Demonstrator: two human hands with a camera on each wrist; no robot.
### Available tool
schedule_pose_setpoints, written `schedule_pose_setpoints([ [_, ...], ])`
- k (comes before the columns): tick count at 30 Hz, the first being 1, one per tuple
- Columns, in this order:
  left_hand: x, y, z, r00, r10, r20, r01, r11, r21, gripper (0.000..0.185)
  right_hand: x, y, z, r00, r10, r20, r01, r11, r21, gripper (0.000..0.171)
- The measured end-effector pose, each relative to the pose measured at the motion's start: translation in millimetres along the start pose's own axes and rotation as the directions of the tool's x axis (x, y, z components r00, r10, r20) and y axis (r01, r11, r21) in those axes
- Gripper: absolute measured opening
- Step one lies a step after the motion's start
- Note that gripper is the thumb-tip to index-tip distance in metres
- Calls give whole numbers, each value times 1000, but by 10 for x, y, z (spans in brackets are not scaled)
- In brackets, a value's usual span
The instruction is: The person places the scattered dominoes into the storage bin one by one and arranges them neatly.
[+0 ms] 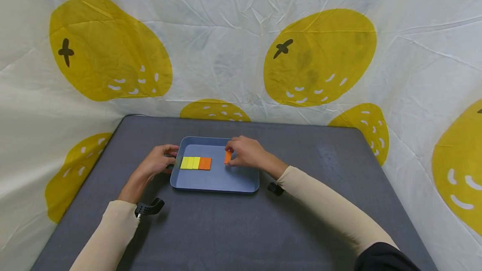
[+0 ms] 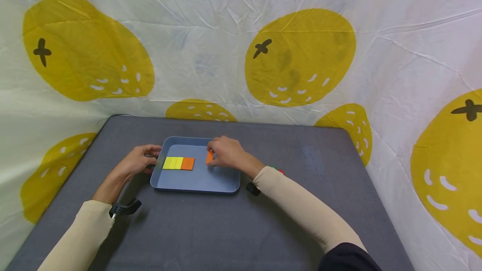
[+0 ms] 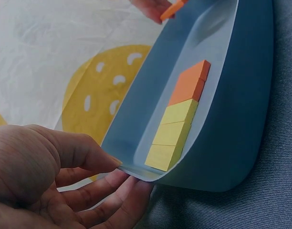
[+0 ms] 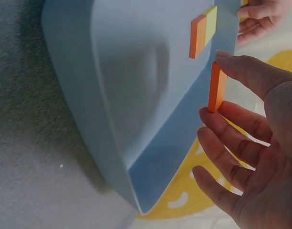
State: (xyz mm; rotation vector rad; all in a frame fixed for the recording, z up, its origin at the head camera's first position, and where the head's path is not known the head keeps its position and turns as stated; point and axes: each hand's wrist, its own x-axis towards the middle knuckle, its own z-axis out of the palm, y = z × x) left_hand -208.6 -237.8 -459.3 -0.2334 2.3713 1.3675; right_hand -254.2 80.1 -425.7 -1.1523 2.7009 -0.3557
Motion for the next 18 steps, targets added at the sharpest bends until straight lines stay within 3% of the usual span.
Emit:
schedule_pose_setpoints([
  [18, 5, -9, -1, 1000, -2, -9, 2, 1000, 0, 53, 317, -191, 134, 997, -27, 66, 32, 997, -63, 44],
])
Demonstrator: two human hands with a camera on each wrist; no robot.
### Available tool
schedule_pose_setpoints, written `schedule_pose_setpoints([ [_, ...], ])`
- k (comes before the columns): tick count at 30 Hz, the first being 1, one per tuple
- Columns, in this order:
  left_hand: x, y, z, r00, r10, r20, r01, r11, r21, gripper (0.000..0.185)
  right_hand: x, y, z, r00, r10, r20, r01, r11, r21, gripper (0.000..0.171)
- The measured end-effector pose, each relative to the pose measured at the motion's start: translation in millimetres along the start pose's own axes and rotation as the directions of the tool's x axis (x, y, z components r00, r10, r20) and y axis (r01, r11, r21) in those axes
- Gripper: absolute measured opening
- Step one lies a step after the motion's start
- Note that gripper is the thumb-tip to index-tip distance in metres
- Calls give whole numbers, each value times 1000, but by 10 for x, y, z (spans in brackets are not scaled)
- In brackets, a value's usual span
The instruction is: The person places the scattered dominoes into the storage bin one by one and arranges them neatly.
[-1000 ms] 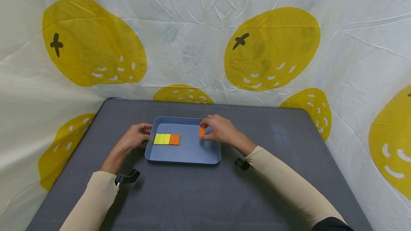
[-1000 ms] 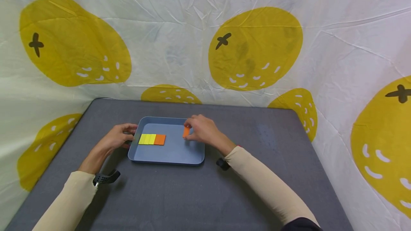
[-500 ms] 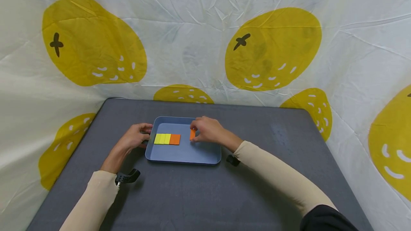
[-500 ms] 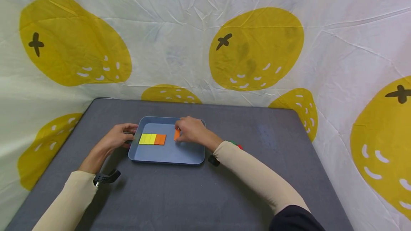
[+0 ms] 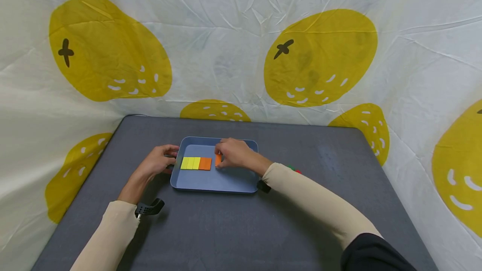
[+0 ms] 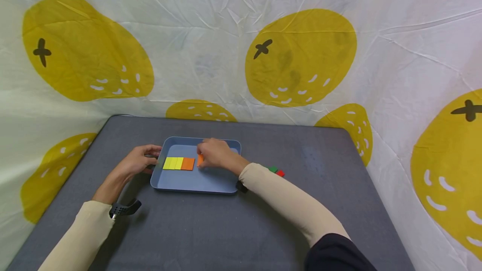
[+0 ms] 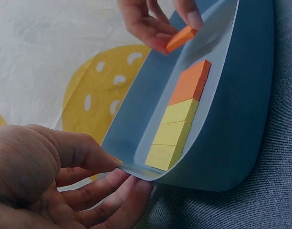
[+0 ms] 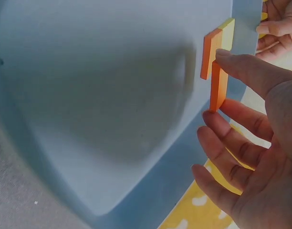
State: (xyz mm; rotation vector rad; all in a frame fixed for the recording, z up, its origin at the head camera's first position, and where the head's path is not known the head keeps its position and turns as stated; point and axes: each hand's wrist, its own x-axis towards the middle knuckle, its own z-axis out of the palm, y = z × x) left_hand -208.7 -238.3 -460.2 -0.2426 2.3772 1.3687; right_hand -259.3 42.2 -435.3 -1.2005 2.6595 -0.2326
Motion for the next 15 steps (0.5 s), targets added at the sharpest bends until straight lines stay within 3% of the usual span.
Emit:
schedule_pose_setpoints([
  [15, 1, -3, -19, 1000, -5, 16, 5, 1000, 5, 55, 172, -115, 150, 996, 60, 67, -54, 995, -88, 44],
])
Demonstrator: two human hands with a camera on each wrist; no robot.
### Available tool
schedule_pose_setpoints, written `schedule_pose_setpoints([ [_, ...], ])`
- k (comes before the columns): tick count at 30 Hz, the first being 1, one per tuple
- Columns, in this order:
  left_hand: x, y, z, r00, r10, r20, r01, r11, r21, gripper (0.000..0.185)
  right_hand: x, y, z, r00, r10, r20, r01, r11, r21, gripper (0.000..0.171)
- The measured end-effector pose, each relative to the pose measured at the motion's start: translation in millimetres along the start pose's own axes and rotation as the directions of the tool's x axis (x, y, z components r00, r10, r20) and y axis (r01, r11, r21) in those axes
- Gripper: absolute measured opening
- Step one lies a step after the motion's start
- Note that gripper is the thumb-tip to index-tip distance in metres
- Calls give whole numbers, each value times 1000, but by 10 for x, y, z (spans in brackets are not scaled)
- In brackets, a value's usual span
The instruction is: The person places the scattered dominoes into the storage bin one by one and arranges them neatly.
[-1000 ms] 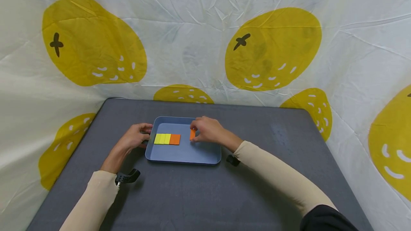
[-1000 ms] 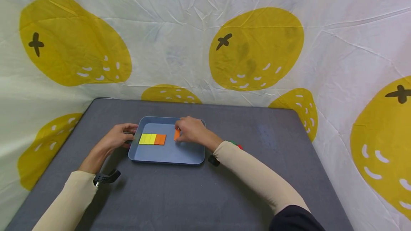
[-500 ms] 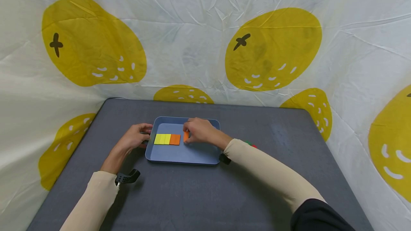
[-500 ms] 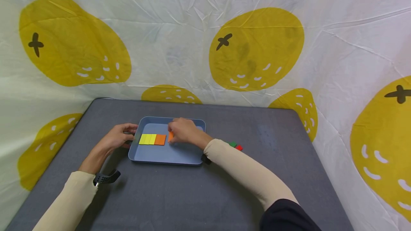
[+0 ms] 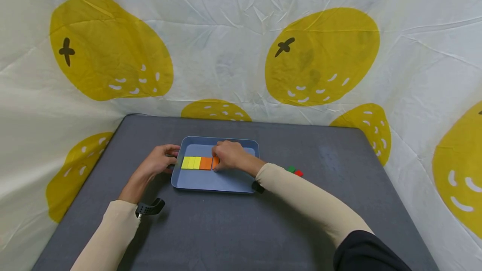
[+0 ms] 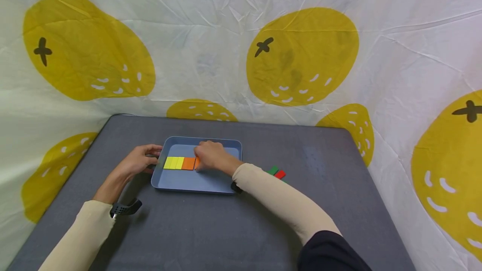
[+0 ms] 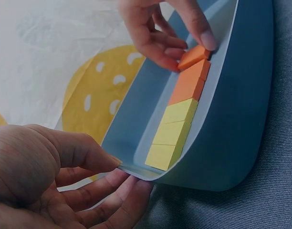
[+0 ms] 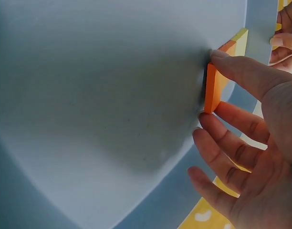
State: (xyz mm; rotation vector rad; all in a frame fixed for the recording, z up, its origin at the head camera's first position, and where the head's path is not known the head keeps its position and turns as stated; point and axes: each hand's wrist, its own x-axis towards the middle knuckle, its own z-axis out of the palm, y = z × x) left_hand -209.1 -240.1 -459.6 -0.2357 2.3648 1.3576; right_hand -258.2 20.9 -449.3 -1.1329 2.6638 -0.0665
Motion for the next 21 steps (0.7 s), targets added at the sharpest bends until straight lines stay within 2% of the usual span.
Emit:
schedule_pose_setpoints([
  [11, -1, -2, 22, 1000, 13, -7, -13, 1000, -5, 54, -5, -35, 20, 1000, -3, -18, 3, 1000, -16, 44],
  [21, -3, 12, 20, 1000, 4, -3, -4, 1000, 3, 55, -120, 16, -51, 999, -17, -49, 20, 998, 60, 50],
])
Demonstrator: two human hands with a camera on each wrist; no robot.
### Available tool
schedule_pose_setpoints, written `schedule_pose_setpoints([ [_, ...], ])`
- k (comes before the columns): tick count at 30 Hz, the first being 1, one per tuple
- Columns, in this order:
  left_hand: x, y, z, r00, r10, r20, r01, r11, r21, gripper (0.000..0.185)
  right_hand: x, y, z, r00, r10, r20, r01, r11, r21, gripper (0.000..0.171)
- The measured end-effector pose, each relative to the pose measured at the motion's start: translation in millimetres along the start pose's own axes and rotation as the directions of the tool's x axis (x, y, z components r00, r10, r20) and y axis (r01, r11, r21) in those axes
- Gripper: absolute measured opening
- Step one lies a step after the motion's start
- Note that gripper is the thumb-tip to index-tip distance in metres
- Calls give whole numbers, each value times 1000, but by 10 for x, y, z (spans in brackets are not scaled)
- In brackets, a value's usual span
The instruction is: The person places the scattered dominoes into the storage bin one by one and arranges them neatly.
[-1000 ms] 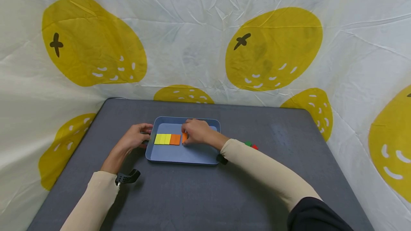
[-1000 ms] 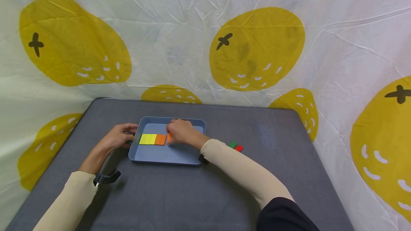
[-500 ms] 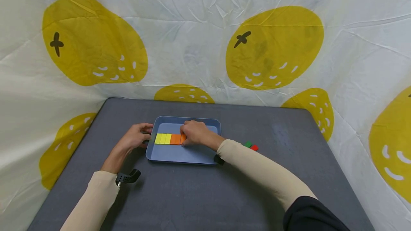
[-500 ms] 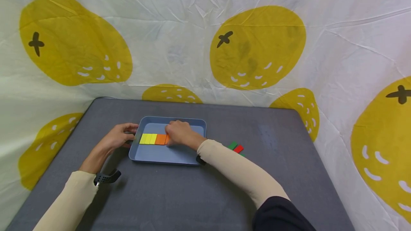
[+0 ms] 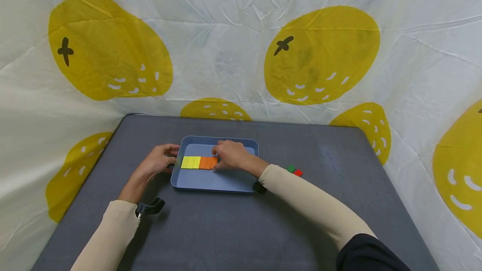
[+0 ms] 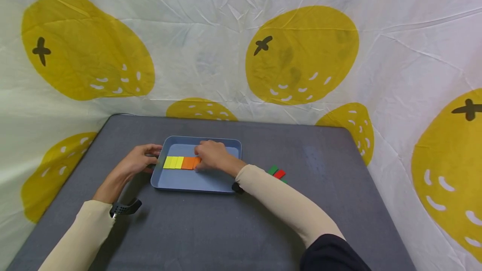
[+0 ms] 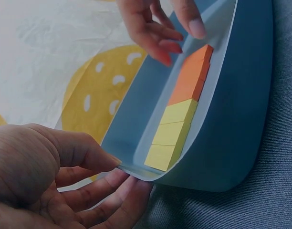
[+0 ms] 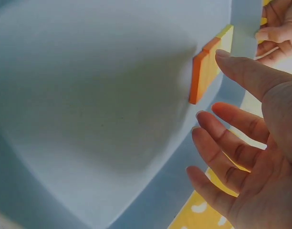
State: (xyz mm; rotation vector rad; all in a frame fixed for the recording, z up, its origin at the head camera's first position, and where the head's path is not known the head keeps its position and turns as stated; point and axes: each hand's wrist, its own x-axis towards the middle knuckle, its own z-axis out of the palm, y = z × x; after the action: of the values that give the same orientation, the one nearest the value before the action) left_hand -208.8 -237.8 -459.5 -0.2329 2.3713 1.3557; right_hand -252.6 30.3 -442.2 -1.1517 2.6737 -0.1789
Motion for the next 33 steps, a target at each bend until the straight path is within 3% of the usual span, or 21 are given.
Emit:
schedule_pose_setpoints([
  [13, 22, 8, -13, 1000, 9, -12, -9, 1000, 2, 55, -232, 92, -205, 999, 39, 1, -39, 992, 122, 50],
  [24, 9, 22, -20, 1000, 11, -12, -11, 1000, 3, 54, -460, 267, -249, 998, 47, -42, -41, 989, 144, 49],
  [33, 1, 26, -24, 1000, 14, -10, -14, 1000, 0, 53, -686, 429, -325, 992, 117, -45, -105, 970, 218, 44],
])
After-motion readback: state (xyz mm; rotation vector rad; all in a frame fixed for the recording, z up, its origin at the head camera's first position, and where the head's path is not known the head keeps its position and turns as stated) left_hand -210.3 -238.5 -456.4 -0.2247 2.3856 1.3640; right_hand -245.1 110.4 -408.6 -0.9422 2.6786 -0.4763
